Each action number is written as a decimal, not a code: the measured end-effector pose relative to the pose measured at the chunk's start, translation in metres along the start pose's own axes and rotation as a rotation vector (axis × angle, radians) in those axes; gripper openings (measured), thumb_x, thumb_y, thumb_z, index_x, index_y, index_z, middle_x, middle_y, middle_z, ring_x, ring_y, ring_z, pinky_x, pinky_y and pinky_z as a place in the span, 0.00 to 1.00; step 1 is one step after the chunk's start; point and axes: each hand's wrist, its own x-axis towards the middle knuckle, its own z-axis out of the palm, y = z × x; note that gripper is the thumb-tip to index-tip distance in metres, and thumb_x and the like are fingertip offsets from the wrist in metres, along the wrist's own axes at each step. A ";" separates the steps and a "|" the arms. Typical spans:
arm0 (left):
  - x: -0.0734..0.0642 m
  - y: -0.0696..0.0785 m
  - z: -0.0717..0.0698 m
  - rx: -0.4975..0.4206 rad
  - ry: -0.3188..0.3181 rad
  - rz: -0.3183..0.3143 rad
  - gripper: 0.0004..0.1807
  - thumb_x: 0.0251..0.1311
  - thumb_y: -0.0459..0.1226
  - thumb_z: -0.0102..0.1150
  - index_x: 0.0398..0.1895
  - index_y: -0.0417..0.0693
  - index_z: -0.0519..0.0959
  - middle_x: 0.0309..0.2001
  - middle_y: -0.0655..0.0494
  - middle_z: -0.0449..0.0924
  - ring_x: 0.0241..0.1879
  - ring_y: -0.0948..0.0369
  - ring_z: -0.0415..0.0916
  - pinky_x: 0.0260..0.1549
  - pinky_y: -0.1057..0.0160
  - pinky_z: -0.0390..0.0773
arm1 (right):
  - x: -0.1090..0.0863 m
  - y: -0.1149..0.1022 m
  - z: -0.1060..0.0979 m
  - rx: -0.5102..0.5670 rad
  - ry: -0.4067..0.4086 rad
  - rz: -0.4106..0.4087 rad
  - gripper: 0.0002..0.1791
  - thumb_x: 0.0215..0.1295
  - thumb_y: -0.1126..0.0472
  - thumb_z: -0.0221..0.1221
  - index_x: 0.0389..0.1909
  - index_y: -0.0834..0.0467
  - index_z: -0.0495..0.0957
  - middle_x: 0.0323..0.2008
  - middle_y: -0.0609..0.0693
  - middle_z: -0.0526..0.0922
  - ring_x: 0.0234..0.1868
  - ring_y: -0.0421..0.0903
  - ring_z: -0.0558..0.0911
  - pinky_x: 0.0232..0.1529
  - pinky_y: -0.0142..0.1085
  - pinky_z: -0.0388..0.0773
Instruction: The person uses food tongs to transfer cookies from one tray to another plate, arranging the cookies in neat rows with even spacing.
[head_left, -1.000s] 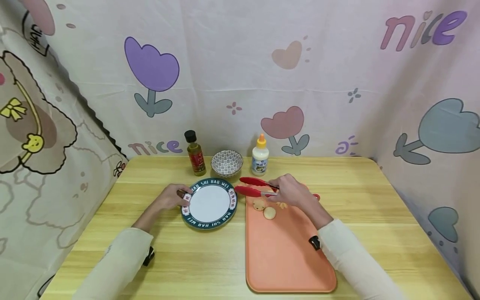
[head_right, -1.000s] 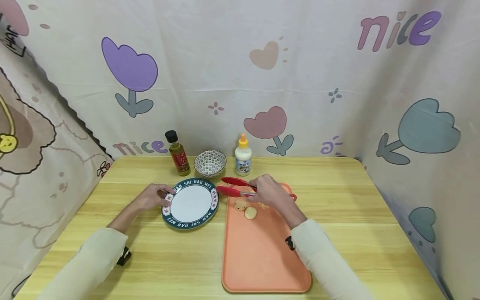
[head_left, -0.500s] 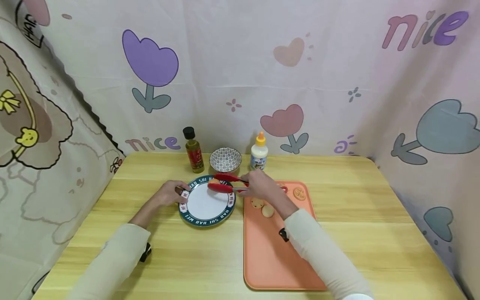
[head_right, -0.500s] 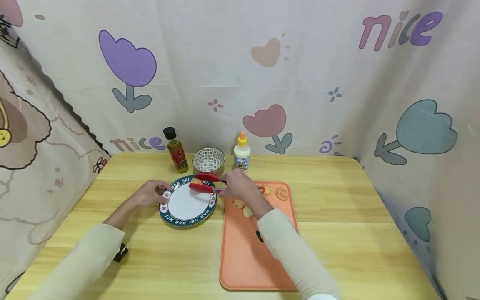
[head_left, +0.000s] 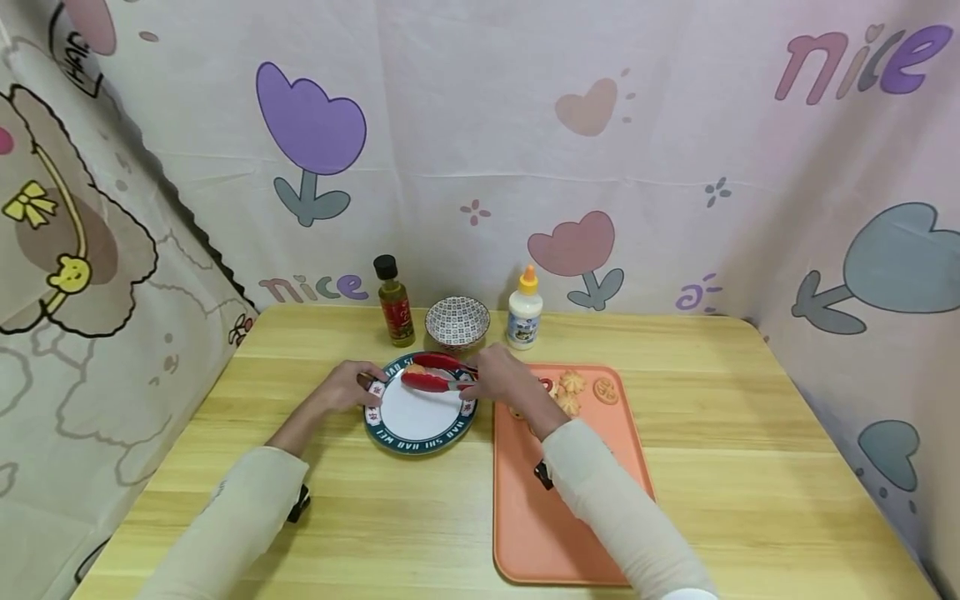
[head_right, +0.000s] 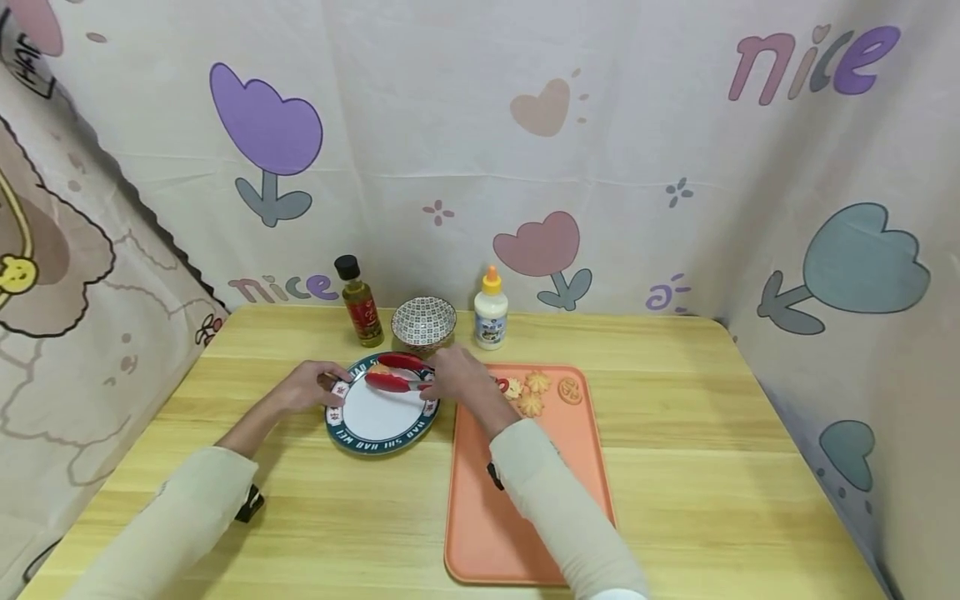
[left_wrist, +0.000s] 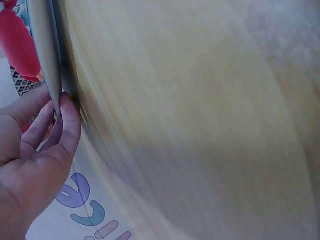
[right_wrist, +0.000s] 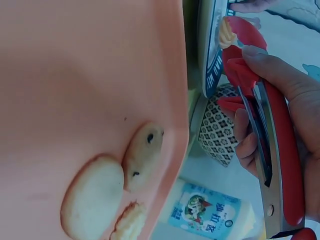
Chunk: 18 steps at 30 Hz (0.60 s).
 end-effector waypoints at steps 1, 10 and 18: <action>0.000 0.000 0.000 -0.001 -0.001 -0.001 0.20 0.47 0.29 0.68 0.47 0.37 0.78 0.48 0.38 0.76 0.43 0.51 0.74 0.37 0.63 0.77 | 0.000 -0.001 0.001 0.002 -0.003 -0.001 0.27 0.48 0.47 0.70 0.49 0.54 0.82 0.33 0.47 0.83 0.29 0.43 0.75 0.25 0.29 0.69; 0.001 -0.001 0.000 -0.005 0.001 -0.011 0.20 0.48 0.29 0.67 0.48 0.38 0.78 0.46 0.40 0.77 0.42 0.53 0.73 0.36 0.64 0.76 | 0.003 -0.006 0.006 -0.013 -0.017 0.008 0.28 0.49 0.46 0.70 0.51 0.54 0.82 0.29 0.45 0.80 0.27 0.41 0.74 0.23 0.28 0.67; 0.001 0.000 0.000 0.006 0.001 -0.023 0.20 0.48 0.30 0.67 0.48 0.38 0.79 0.46 0.41 0.77 0.43 0.52 0.73 0.38 0.62 0.76 | -0.006 -0.001 0.001 0.034 -0.003 0.006 0.31 0.47 0.47 0.71 0.54 0.54 0.79 0.40 0.49 0.84 0.31 0.42 0.75 0.29 0.30 0.72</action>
